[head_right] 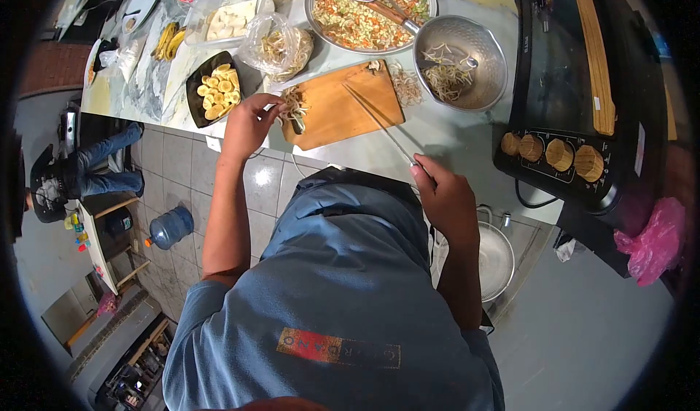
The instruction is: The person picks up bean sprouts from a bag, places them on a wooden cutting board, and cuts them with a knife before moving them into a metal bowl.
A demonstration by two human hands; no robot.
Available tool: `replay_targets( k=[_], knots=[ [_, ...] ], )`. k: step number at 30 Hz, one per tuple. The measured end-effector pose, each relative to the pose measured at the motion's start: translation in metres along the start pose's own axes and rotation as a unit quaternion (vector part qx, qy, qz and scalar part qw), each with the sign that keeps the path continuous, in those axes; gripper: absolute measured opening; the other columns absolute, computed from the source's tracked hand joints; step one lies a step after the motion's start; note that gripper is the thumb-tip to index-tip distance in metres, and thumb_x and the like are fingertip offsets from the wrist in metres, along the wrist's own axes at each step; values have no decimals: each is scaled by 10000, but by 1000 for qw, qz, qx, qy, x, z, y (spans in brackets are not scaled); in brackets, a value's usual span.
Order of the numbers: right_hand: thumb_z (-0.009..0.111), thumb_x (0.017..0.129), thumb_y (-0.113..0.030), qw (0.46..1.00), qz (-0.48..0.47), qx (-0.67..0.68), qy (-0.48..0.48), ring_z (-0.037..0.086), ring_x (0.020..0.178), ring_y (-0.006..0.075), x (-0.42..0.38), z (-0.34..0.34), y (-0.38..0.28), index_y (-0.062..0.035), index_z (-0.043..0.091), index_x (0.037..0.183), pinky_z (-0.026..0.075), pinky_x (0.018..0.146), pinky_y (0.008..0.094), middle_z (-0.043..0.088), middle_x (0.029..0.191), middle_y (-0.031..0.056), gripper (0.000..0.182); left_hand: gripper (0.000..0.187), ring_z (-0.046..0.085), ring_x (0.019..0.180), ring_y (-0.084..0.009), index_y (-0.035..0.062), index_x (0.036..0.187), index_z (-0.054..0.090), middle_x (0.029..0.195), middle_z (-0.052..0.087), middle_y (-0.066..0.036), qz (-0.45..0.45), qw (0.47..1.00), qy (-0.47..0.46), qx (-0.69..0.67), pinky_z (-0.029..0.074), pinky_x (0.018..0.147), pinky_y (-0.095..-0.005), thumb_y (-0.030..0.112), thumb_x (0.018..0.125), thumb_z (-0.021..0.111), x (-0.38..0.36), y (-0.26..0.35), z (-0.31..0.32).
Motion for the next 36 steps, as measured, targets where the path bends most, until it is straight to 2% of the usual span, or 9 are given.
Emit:
replay_targets(
  k=[3,14,16,20,24,31,33,35,36],
  knots=[
    [643,975,-351,999,39,-11,-26,697,735,339,-1,-4,-4,-124,720,1219,527,711,385,702,844,201,342,178,685,706,-207,24,1053,741,962,748,-129,4,1000,1,-11,544,674,-324,112,899,744,-5,-5,2],
    [635,974,-349,1000,4,-5,-8,700,741,348,1,-7,4,-123,720,1213,531,717,398,713,867,200,340,234,667,704,-243,19,1093,719,992,745,-135,-11,998,60,19,542,683,-355,126,886,702,7,-17,12],
    [633,975,-348,1000,11,-9,-11,700,741,349,0,-8,7,-122,720,1213,531,719,400,715,869,199,339,244,711,841,-341,54,1072,722,1004,740,-142,-37,997,62,10,555,761,-423,170,860,684,10,-21,17],
    [634,975,-351,1000,-1,-12,-6,695,722,341,-2,-12,10,-124,721,1213,529,711,400,710,846,196,340,244,721,897,-352,59,1067,726,992,750,-144,-91,994,54,6,560,792,-431,195,873,671,11,-22,22],
    [635,975,-357,1000,14,-10,-18,690,711,336,-3,-16,12,-127,723,1212,526,707,392,701,819,194,342,241,728,877,-346,65,1061,729,967,757,-145,-113,991,68,-14,565,775,-423,213,881,669,13,-29,24],
    [640,967,-357,1000,-3,-12,-9,695,728,339,3,-24,9,-119,722,1212,526,714,389,698,813,195,350,241,728,836,-331,58,1049,729,938,759,-134,-95,989,111,-20,565,751,-406,193,851,699,12,-36,29],
    [644,961,-353,999,31,-15,-21,695,738,343,3,-26,9,-114,716,1222,525,721,390,698,826,201,361,255,728,790,-291,50,1058,729,912,759,-124,-102,986,125,-38,565,738,-386,178,839,707,9,-32,26],
    [645,961,-349,1000,16,-9,-16,704,774,345,8,-28,7,-110,715,1223,529,739,386,704,862,206,362,273,723,761,-246,43,1079,729,901,761,-119,-138,982,104,-77,563,728,-363,171,839,703,9,-29,23],
    [646,960,-346,1000,12,-5,-18,714,809,347,7,-29,8,-107,713,1225,532,757,382,711,898,211,363,294,688,706,-181,21,1094,726,848,746,-106,-132,980,110,-95,548,700,-326,171,843,705,8,-29,24]
  ],
)
Point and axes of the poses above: each hand's wrist, its own x-axis towards the middle knuckle, its own z-axis out of the palm, y = z × x, the point moved 4 cm from there along x, towards the middle knuckle
